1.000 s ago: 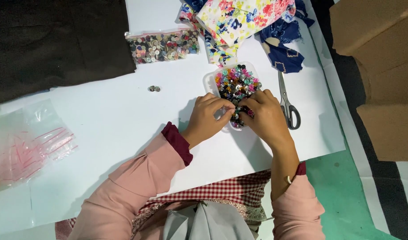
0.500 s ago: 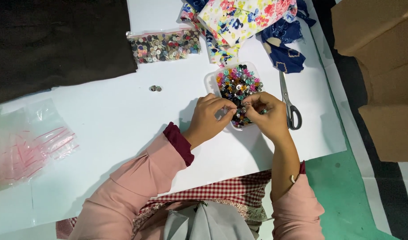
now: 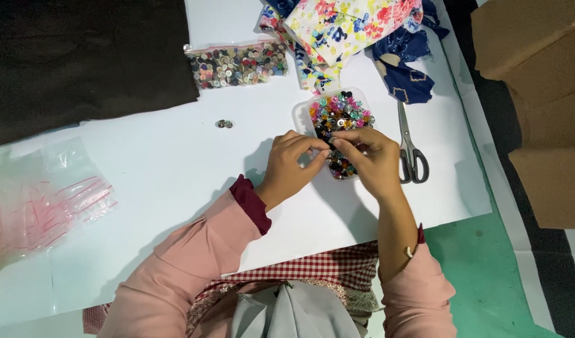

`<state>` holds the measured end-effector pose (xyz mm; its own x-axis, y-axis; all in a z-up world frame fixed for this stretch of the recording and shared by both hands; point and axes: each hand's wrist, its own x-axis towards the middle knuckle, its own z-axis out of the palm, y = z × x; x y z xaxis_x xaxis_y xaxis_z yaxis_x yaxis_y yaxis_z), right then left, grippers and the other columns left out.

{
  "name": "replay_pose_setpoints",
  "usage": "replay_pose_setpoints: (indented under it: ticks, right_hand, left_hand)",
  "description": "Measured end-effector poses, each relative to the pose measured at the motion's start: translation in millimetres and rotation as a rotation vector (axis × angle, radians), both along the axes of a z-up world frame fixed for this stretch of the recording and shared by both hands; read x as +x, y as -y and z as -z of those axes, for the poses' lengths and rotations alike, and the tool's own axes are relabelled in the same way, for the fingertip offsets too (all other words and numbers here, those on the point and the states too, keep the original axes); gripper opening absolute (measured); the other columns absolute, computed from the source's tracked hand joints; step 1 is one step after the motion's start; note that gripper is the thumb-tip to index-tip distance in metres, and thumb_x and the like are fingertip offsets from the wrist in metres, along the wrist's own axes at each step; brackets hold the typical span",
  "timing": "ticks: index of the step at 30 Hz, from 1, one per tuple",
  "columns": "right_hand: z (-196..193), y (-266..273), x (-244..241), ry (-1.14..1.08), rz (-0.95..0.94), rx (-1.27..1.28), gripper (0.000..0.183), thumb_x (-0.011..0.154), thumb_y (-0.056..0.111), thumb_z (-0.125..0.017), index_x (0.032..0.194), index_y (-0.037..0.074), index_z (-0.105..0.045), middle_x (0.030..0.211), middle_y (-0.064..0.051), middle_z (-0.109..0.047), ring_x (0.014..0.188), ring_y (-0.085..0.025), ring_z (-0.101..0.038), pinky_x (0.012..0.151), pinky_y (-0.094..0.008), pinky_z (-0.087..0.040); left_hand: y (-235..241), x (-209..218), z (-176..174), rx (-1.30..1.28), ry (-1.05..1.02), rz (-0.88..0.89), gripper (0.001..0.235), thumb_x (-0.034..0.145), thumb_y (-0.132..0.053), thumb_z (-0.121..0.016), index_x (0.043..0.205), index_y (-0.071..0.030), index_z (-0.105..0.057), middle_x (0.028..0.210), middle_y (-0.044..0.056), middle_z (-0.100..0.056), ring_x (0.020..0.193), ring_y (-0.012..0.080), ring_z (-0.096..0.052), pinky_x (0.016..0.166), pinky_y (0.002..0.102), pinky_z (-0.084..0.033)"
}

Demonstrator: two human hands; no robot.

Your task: Sorting small garment accessories like buttons and beads into plastic bags and applying small stickers to a surface.

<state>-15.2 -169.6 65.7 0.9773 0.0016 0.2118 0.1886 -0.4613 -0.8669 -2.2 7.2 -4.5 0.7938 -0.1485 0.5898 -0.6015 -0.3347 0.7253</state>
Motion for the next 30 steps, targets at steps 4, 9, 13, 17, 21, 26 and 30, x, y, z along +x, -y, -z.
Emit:
replay_pose_setpoints:
  ticks: [4, 9, 13, 17, 21, 26, 30]
  right_hand:
    - [-2.9, -38.6, 6.1, 0.104, -0.033, -0.011, 0.011, 0.087, 0.009, -0.086, 0.097, 0.010, -0.083, 0.075, -0.009, -0.071, 0.070, -0.019, -0.064, 0.066, -0.030, -0.056]
    - [2.8, -94.1, 19.8, 0.173, -0.137, -0.068, 0.007, 0.083, 0.012, -0.085, 0.088, 0.015, -0.081, 0.070, -0.004, -0.069, 0.068, -0.019, -0.068, 0.060, -0.027, -0.056]
    - [18.0, -130.3, 35.6, 0.090, -0.198, -0.074, 0.005, 0.086, 0.007, -0.078, 0.090, 0.010, -0.079, 0.073, -0.009, -0.070, 0.070, -0.020, -0.069, 0.059, -0.029, -0.057]
    - [52.1, -151.4, 58.9, -0.092, -0.205, -0.112, 0.008, 0.089, 0.004, -0.073, 0.095, 0.005, -0.078, 0.077, -0.010, -0.071, 0.072, -0.019, -0.069, 0.060, -0.029, -0.059]
    - [75.0, -160.3, 71.7, -0.133, -0.205, -0.181, 0.008, 0.090, 0.006, -0.072, 0.097, 0.004, -0.077, 0.079, -0.011, -0.070, 0.073, -0.021, -0.071, 0.060, -0.030, -0.060]
    - [81.4, -164.3, 74.9, -0.144, -0.202, -0.226, 0.008, 0.091, 0.007, -0.072, 0.097, 0.005, -0.077, 0.080, -0.009, -0.068, 0.073, -0.019, -0.071, 0.060, -0.029, -0.060]
    - [79.8, -165.0, 74.0, -0.127, -0.186, -0.231, 0.008, 0.090, 0.008, -0.073, 0.097, 0.006, -0.076, 0.079, -0.008, -0.067, 0.072, -0.018, -0.071, 0.059, -0.028, -0.060]
  left_hand:
    - [-31.4, 3.2, 5.0, 0.028, -0.002, -0.082, 0.015, 0.085, -0.010, -0.077, 0.097, -0.018, -0.072, 0.086, -0.003, -0.075, 0.079, 0.0178, -0.067, 0.080, 0.033, -0.048]
    - [-91.2, 11.5, 11.7, 0.041, -0.023, -0.270, 0.028, 0.077, -0.002, -0.079, 0.096, -0.022, -0.075, 0.081, -0.006, -0.074, 0.073, 0.0184, -0.064, 0.077, 0.032, -0.048]
    - [-134.1, 11.4, 4.8, 0.059, -0.078, -0.345, 0.020, 0.083, -0.002, -0.079, 0.095, -0.017, -0.076, 0.083, -0.002, -0.075, 0.073, 0.0194, -0.063, 0.075, 0.032, -0.047]
    - [-157.0, 15.1, 12.7, 0.116, -0.198, -0.406, 0.016, 0.084, -0.002, -0.078, 0.094, -0.015, -0.077, 0.085, 0.000, -0.076, 0.074, 0.0181, -0.062, 0.075, 0.031, -0.047]
    - [-158.8, 19.1, 19.2, 0.155, -0.249, -0.424, 0.016, 0.083, -0.005, -0.080, 0.094, -0.016, -0.078, 0.084, -0.001, -0.077, 0.075, 0.0183, -0.063, 0.075, 0.030, -0.049]
    - [-158.6, 19.9, 20.3, 0.212, -0.217, -0.452, 0.017, 0.082, -0.005, -0.080, 0.093, -0.017, -0.078, 0.083, -0.002, -0.076, 0.075, 0.0176, -0.063, 0.075, 0.031, -0.048]
    - [-159.8, 21.5, 24.8, 0.239, -0.251, -0.486, 0.018, 0.082, -0.007, -0.083, 0.096, -0.017, -0.077, 0.084, -0.002, -0.076, 0.077, 0.0180, -0.064, 0.078, 0.033, -0.047]
